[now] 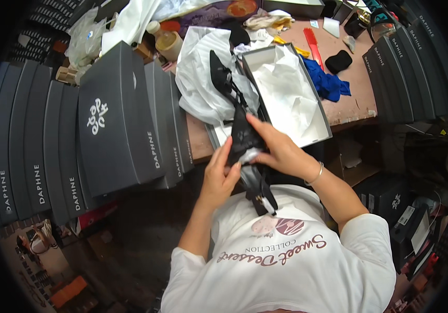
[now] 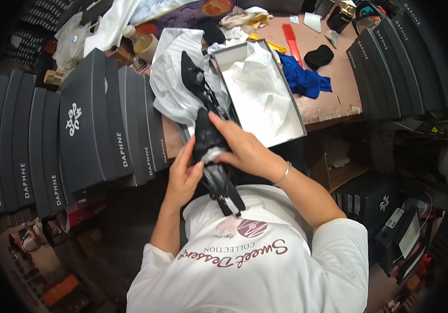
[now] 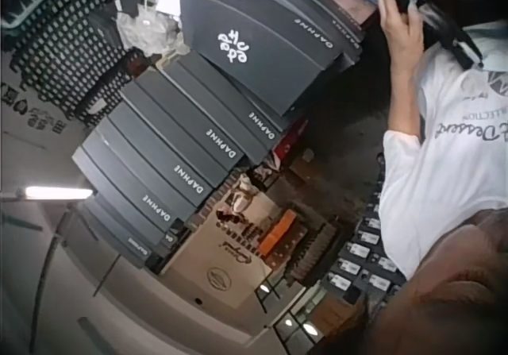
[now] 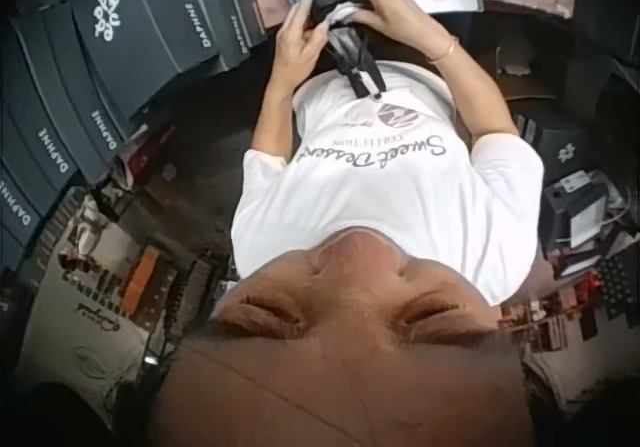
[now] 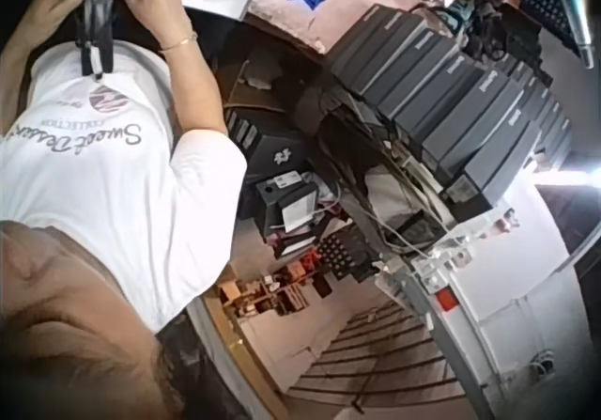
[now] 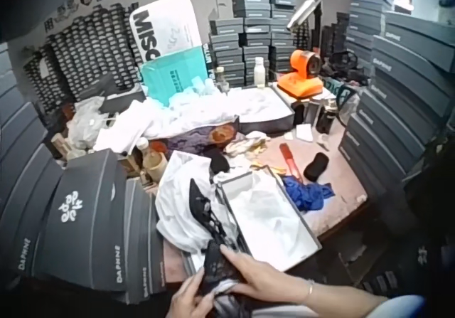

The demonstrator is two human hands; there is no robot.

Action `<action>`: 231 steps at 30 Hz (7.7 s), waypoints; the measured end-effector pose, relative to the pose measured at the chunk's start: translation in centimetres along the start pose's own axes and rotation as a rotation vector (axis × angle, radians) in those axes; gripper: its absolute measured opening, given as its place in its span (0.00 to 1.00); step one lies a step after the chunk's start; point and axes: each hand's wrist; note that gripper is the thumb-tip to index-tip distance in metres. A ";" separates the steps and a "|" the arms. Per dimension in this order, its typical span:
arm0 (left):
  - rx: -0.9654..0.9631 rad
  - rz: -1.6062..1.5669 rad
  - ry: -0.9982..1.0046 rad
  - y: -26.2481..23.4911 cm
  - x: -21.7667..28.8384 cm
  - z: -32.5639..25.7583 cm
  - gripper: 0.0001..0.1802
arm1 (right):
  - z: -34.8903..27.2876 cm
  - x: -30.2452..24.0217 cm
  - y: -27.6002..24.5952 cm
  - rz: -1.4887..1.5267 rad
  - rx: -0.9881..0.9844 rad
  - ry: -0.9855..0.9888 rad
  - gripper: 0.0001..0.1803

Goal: The recorder is inspecting, wrapping, and placing high-heeled shoes into branded shoe boxes.

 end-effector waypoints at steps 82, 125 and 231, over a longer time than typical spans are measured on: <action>-0.906 -1.726 -0.418 3.2 0.1 -3.1 0.14 | -2.0 -2.1 -5.8 1.088 0.624 0.214 0.31; 0.094 -0.959 -0.633 -2.4 -7.1 5.5 0.37 | -5.8 7.3 -5.7 -0.104 0.045 0.404 0.32; -0.148 -0.059 0.013 1.1 3.1 11.8 0.33 | -4.1 0.7 -8.6 0.269 0.711 0.188 0.16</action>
Point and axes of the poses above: each hand's wrist, its own z-axis towards the middle knuckle, its own y-axis out of the palm, x = y × z, and after that the axes turned 11 degrees about -y, right-handed
